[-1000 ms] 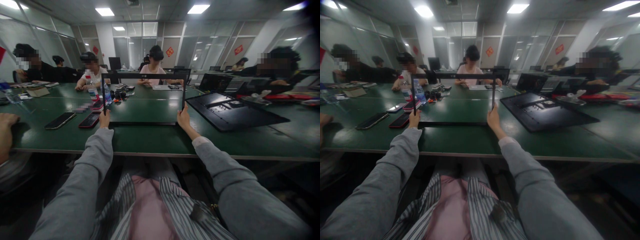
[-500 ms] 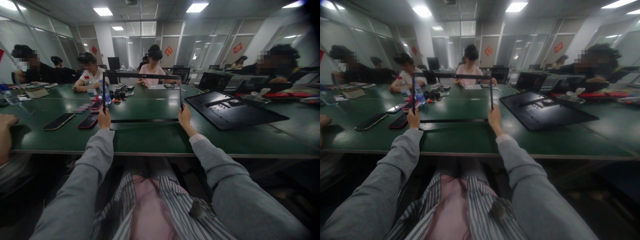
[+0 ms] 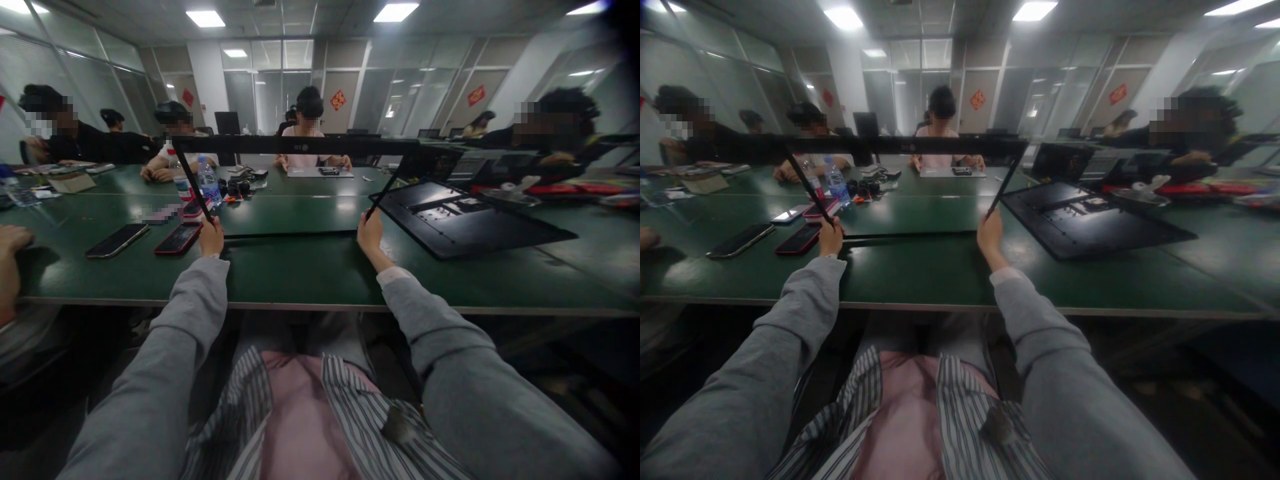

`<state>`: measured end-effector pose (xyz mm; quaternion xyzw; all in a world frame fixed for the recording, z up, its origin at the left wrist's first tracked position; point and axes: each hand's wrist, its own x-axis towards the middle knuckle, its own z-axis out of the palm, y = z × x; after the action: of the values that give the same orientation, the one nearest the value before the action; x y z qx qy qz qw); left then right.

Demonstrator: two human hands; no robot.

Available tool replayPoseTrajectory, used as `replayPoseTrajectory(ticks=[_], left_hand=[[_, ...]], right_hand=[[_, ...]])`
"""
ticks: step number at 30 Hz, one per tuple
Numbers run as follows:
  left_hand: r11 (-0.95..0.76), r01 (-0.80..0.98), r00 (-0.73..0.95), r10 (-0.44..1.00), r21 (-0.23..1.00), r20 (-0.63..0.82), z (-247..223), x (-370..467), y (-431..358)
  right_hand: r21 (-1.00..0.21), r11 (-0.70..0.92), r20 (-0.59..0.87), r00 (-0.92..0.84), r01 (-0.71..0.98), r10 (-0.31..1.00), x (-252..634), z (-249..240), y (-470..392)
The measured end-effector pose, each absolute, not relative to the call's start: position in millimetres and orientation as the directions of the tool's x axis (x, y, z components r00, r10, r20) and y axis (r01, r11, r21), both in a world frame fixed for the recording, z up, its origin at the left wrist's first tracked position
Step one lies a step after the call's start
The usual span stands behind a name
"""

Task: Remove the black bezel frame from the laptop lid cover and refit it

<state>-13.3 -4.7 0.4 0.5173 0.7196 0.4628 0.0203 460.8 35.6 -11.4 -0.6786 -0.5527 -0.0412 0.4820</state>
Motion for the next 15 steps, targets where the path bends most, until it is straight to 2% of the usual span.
replayPoseTrajectory(ticks=[7,12,15], left_hand=[[0.064,0.706,-0.468,0.790,0.706,0.396,-1.8,-16.4,-4.4],[0.071,0.699,-0.466,0.800,0.712,0.378,-2.4,-15.4,-4.7],[0.046,0.715,-0.469,0.771,0.698,0.430,-1.0,-12.7,-7.6]], right_hand=[[-0.626,0.013,0.409,0.315,0.779,0.856,467.7,-24.4,46.3],[-0.636,0.019,0.413,0.320,0.771,0.853,473.2,-27.2,50.1],[-0.641,0.020,0.407,0.319,0.767,0.856,472.2,-24.1,46.4]])
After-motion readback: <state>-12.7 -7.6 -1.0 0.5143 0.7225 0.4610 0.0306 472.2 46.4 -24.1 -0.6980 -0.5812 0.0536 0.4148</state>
